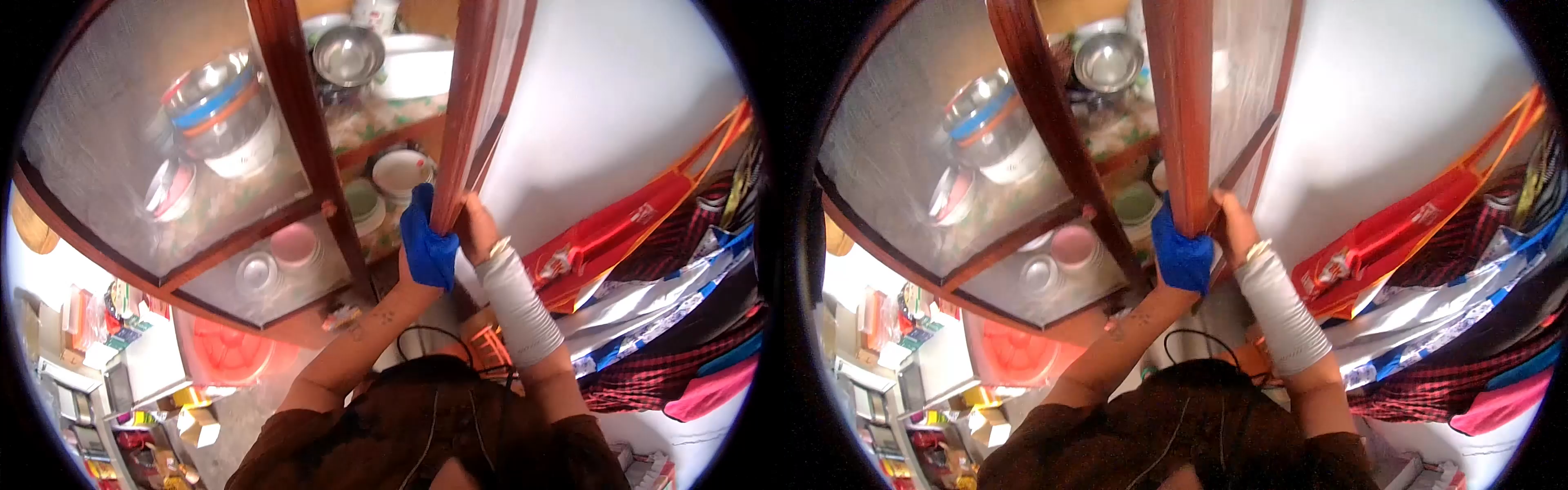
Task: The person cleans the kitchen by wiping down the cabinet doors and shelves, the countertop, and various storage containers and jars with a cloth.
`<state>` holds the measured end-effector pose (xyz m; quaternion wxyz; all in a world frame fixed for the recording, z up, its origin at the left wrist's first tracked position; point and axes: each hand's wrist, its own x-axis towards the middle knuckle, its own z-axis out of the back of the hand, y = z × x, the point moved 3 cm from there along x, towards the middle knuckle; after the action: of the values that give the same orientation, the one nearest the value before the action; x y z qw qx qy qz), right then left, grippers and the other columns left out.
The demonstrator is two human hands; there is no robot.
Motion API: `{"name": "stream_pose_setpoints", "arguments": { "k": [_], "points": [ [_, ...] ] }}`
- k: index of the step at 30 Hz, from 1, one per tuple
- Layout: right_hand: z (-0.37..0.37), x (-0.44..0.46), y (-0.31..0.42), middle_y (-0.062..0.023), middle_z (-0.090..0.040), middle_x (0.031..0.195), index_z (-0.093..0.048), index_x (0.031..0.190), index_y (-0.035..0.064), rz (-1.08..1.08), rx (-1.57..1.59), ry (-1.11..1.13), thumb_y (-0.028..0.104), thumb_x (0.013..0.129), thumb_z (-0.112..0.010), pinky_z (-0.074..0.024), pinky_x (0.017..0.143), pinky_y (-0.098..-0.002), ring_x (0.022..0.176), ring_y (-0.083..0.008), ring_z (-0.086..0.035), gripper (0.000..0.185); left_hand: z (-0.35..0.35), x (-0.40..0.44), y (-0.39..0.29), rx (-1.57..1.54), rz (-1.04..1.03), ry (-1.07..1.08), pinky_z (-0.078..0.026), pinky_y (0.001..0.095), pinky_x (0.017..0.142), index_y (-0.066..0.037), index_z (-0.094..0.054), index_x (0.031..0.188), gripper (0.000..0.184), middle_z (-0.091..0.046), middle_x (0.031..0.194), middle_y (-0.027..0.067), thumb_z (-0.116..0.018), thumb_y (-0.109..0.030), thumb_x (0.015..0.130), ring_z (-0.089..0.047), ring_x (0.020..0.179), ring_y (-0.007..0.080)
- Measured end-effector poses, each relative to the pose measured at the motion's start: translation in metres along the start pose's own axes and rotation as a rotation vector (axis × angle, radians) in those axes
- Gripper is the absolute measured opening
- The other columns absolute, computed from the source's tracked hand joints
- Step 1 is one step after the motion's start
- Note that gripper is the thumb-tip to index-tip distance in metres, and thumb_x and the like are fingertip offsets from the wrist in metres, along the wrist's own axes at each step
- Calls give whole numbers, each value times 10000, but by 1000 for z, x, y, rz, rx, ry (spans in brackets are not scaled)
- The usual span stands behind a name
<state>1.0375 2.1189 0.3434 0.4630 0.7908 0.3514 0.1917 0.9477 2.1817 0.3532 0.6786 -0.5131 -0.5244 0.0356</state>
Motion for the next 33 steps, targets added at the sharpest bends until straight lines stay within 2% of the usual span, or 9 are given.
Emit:
{"name": "stream_pose_setpoints", "arguments": {
  "k": [7, 11, 12, 17, 20, 24, 26, 29, 33],
  "points": [
    [11, -18, 0, -88, -658, 908, -622, 1076, 5, 297, -258, -9, 422, 909, -551, -531, 715, -323, 779, -173, -627, 454, -11, 103, -159, 402, -619, -130, -450, 418, 896, 40, -405, 1290, 466, -553, 1113, 266, -537, -131, 877, -568, 1015, 400],
    [28, 5, -7, -58, -618, 779, -612, 910, 71, -4, -42, -33, 382, 891, -571, -483, 579, -310, 644, -168, -569, 314, -22, 194, -221, 543, -857, -61, -357, 483, 1032, 6, -536, 1225, 433, -548, 1227, 238, -560, -74, 800, -493, 1172, 414],
    [26, 4, -5, -56, -620, 788, -606, 908, 73, -14, -52, -45, 384, 889, -566, -482, 579, -311, 644, -167, -570, 314, -29, 196, -255, 1435, -826, 103, -344, 489, 1051, -6, -541, 1244, 462, -535, 1268, 244, -571, -87, 789, -486, 1190, 419],
    [28, -7, -2, -49, -615, 810, -595, 971, 80, -13, -51, -79, 406, 897, -532, -485, 611, -317, 641, -162, -563, 341, -37, 262, -213, 1002, -1180, -212, -338, 489, 1057, -3, -549, 1242, 462, -526, 1285, 255, -573, -88, 788, -493, 1175, 436],
    [38, -7, 0, -52, -615, 806, -598, 1037, 73, -20, -91, -45, 393, 906, -528, -485, 604, -322, 655, -159, -570, 353, -38, 170, -232, 361, -985, -135, -489, 481, 787, -12, -598, 1060, 258, -620, 993, 238, -606, -78, 810, -602, 920, 433],
    [73, 25, -24, -86, -650, 921, -586, 1144, 50, 32, -50, -88, 397, 921, -531, -511, 692, -339, 800, -197, -626, 416, -37, 77, -98, 494, -639, 223, -448, 459, 850, 15, -571, 1097, 308, -586, 1041, 211, -593, -91, 809, -565, 944, 399],
    [71, 24, -9, -140, -643, 1084, -549, 1244, 24, 821, -1243, 172, 422, 940, -522, -504, 848, -363, 990, -239, -626, 501, -28, 32, -58, 467, -476, 295, -407, 459, 926, 38, -533, 1163, 396, -552, 1085, 207, -593, -76, 789, -536, 983, 390],
    [51, -14, 14, -190, -557, 1269, -397, 1379, -34, 167, -450, -117, 326, 978, -506, -420, 1001, -376, 1148, -279, -551, 550, -23, -9, -18, 43, -138, 251, -388, 414, 978, 63, -317, 1335, 548, -513, 1164, 226, -520, -41, 837, -527, 1068, 334],
    [-44, -109, 90, -252, -347, 1455, -327, 1414, -56, 1121, -947, -465, 162, 945, -508, -359, 1062, -406, 1303, -352, -412, 547, -22, -38, -7, 26, -97, 339, -301, 377, 1082, 57, -245, 1411, 615, -390, 1355, 232, -498, -5, 854, -393, 1271, 316]
  ]
}}
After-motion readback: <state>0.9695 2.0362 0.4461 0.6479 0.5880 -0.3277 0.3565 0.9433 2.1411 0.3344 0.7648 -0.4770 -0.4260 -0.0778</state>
